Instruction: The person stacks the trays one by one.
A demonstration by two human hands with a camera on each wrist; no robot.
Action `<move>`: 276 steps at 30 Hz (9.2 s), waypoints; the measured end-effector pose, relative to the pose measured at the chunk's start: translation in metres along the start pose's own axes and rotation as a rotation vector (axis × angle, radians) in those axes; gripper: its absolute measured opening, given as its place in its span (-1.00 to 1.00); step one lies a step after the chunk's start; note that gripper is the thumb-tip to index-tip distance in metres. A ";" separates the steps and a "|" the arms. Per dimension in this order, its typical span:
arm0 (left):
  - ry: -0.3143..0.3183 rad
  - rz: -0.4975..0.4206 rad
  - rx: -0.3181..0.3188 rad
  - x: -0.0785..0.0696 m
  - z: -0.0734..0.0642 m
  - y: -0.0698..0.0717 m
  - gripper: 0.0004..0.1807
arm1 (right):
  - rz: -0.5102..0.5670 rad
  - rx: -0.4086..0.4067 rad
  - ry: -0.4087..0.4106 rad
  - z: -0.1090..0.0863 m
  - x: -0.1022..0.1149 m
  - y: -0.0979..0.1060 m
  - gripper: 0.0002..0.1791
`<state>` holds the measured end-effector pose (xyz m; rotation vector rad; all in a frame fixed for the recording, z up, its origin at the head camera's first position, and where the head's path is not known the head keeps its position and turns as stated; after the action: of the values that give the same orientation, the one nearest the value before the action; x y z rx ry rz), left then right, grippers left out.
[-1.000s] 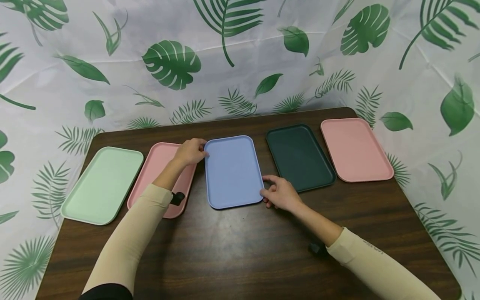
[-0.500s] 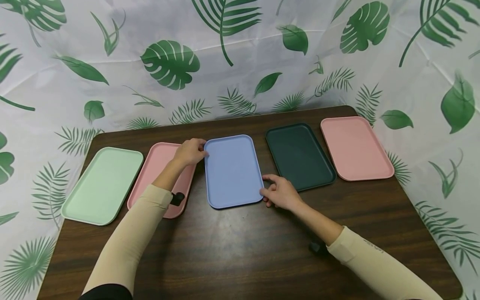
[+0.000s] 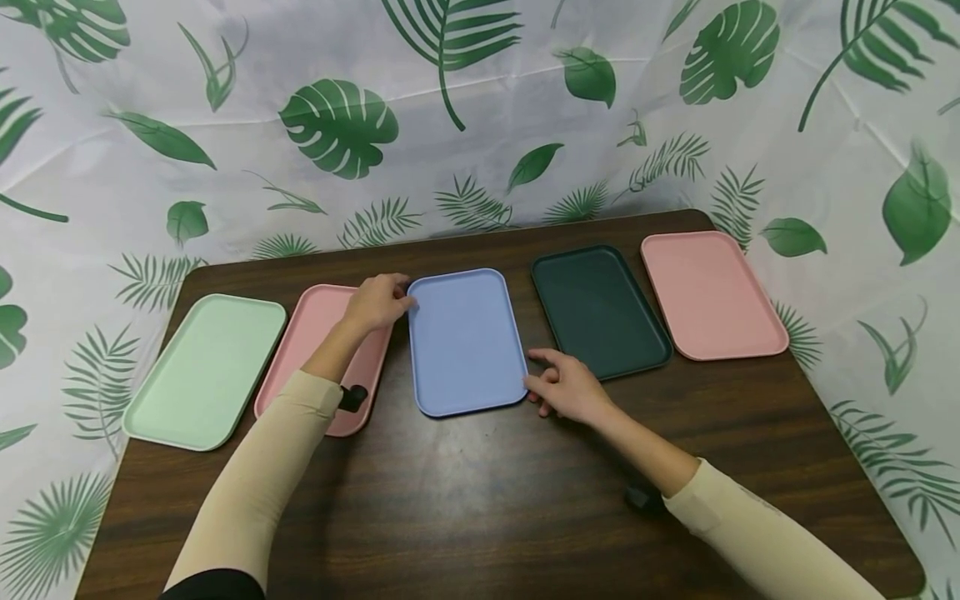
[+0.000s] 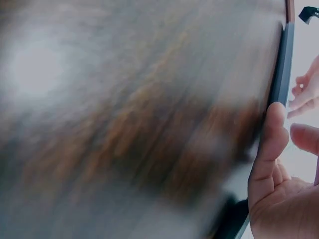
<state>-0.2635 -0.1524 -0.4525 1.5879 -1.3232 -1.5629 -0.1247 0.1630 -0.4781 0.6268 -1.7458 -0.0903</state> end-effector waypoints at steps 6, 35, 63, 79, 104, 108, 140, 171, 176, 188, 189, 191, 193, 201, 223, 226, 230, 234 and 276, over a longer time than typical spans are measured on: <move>-0.003 -0.023 -0.090 0.002 0.002 0.005 -0.43 | 0.010 -0.031 0.026 -0.009 0.001 0.014 -0.44; -0.141 -0.013 -0.135 -0.082 0.037 -0.001 -0.56 | 0.212 -0.447 -0.166 -0.098 -0.066 0.134 -0.33; -0.154 0.287 0.080 -0.180 0.073 -0.055 -0.45 | 0.461 -0.432 -0.227 -0.067 -0.080 0.127 -0.24; -0.117 0.299 0.097 -0.187 0.078 -0.071 -0.60 | 0.417 -0.487 -0.203 -0.060 -0.079 0.121 -0.26; -0.102 0.231 0.101 -0.184 0.077 -0.074 -0.35 | 0.440 -0.513 -0.208 -0.060 -0.080 0.120 -0.25; -0.091 0.202 0.111 -0.184 0.076 -0.074 -0.29 | 0.437 -0.515 -0.213 -0.061 -0.079 0.120 -0.26; -0.015 0.023 0.037 -0.182 0.073 -0.068 -0.27 | 0.490 -0.541 -0.183 -0.062 -0.072 0.118 -0.22; -0.052 -0.134 -0.094 -0.173 0.047 -0.018 -0.25 | 0.670 -0.539 -0.071 -0.065 -0.043 0.119 -0.18; -0.059 -0.161 -0.102 -0.164 0.042 -0.013 -0.25 | 0.679 -0.528 -0.070 -0.065 -0.035 0.114 -0.18; -0.074 -0.217 -0.091 -0.136 0.023 -0.002 -0.25 | 0.661 -0.460 -0.053 -0.063 -0.024 0.099 -0.24; -0.074 -0.211 -0.091 -0.134 0.022 -0.001 -0.25 | 0.658 -0.456 -0.055 -0.063 -0.024 0.098 -0.24; -0.079 -0.208 -0.093 -0.133 0.020 0.002 -0.25 | 0.657 -0.450 -0.054 -0.063 -0.023 0.096 -0.25; -0.088 -0.201 -0.093 -0.131 0.020 0.005 -0.25 | 0.659 -0.444 -0.051 -0.062 -0.021 0.094 -0.27; -0.103 -0.231 -0.088 -0.121 0.013 0.015 -0.27 | 0.717 -0.420 -0.047 -0.060 -0.016 0.087 -0.31; -0.068 -0.275 -0.114 -0.084 -0.002 0.027 -0.37 | 0.657 -0.342 -0.075 -0.051 -0.004 0.056 -0.39; -0.071 -0.274 -0.112 -0.076 -0.004 0.026 -0.40 | 0.634 -0.333 -0.083 -0.051 -0.004 0.051 -0.41; -0.067 -0.287 -0.103 -0.066 -0.005 0.026 -0.46 | 0.599 -0.304 -0.104 -0.050 -0.003 0.043 -0.43; -0.065 -0.302 -0.112 -0.058 -0.005 0.030 -0.51 | 0.577 -0.280 -0.110 -0.047 -0.001 0.036 -0.46; 0.021 -0.260 -0.007 -0.007 -0.007 0.028 -0.64 | 0.606 -0.193 -0.148 -0.031 -0.001 -0.016 -0.59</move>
<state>-0.2632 -0.1579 -0.4231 1.8251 -1.1336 -1.6935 -0.0903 0.1581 -0.4764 -0.0658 -1.9723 0.1197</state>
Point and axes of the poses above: each hand's wrist, its own z-axis towards the middle knuckle, its own y-axis out of the back of the hand, x = y × z, the point moved 2 cm from there along z, towards the middle knuckle, and after that the axes turned 5 degrees about z, right-handed, at the moved point
